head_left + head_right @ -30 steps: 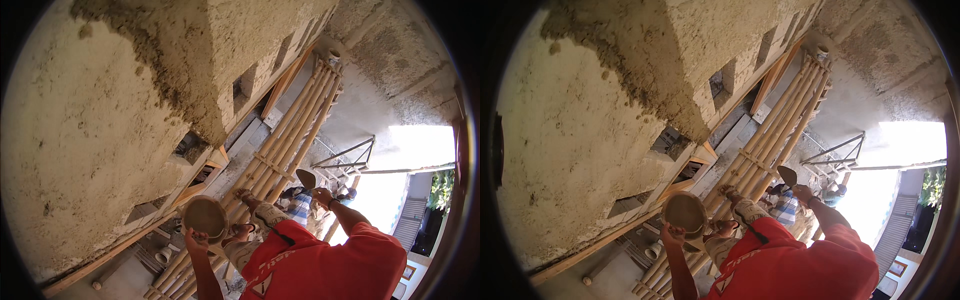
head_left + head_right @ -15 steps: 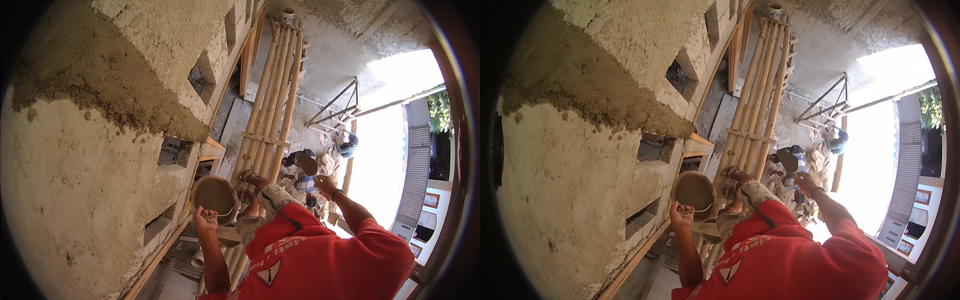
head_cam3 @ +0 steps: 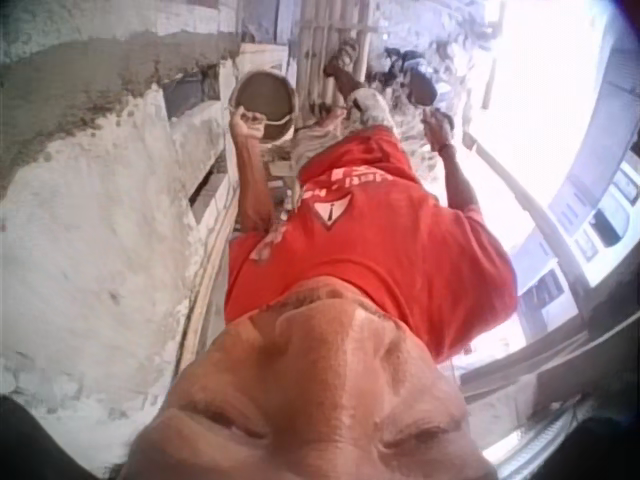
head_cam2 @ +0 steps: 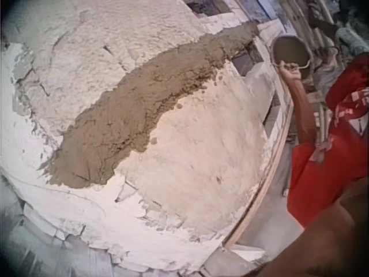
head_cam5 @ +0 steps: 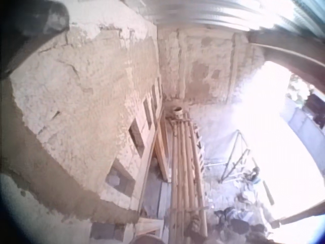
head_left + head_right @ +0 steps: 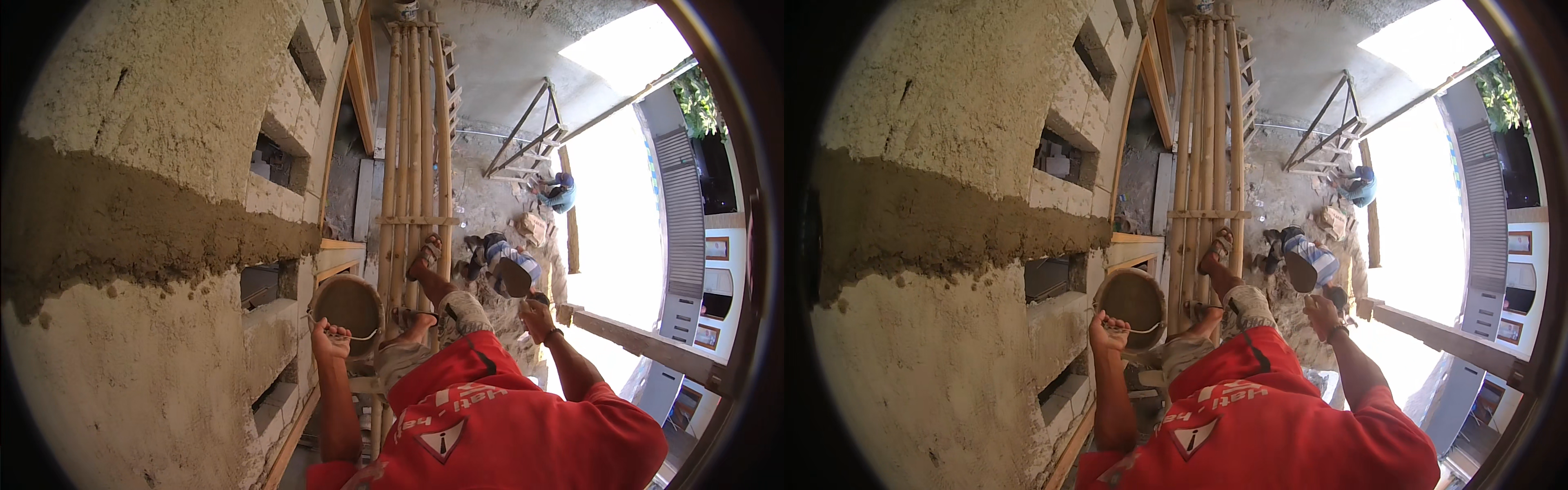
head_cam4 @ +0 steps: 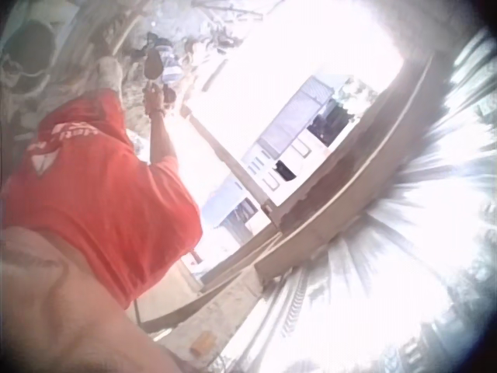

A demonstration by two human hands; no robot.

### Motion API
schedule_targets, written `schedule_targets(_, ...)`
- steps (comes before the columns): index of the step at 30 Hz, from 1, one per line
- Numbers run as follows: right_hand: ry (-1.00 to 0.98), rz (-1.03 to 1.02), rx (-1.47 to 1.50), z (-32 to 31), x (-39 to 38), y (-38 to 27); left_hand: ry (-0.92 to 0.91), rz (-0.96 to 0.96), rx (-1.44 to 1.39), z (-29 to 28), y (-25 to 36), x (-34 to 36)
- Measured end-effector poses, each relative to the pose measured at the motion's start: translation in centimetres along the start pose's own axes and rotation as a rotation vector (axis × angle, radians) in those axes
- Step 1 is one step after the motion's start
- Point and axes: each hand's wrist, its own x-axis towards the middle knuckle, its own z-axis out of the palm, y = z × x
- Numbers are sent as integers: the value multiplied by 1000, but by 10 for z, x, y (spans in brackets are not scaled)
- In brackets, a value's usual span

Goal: The person applies mortar to a wall using a trowel while sitting on a scaffold.

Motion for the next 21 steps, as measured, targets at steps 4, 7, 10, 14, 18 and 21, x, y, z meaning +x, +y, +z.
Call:
schedule_targets(4, -21, 28, 20, -8, 1, -14, 62, -7, 69, 38, 6, 6)
schedule_targets(7, -19, 30, 102, -18, 26, -23, 1, -2, 91, 78, 13, 19)
schedule_targets(10, 18, 91, 192, -30, 31, -37, 15, 36, 122, 113, 15, 28)
schedule_targets(14, 45, 107, 233, -57, 44, -54, 34, 27, 164, 147, 22, 46)
schedule_targets(18, 91, 119, 226, -89, 66, -73, 31, 15, 98, 174, 24, 60)
schedule_targets(21, 99, 82, 121, -108, 92, -79, 98, 23, 82, 200, 20, 63)
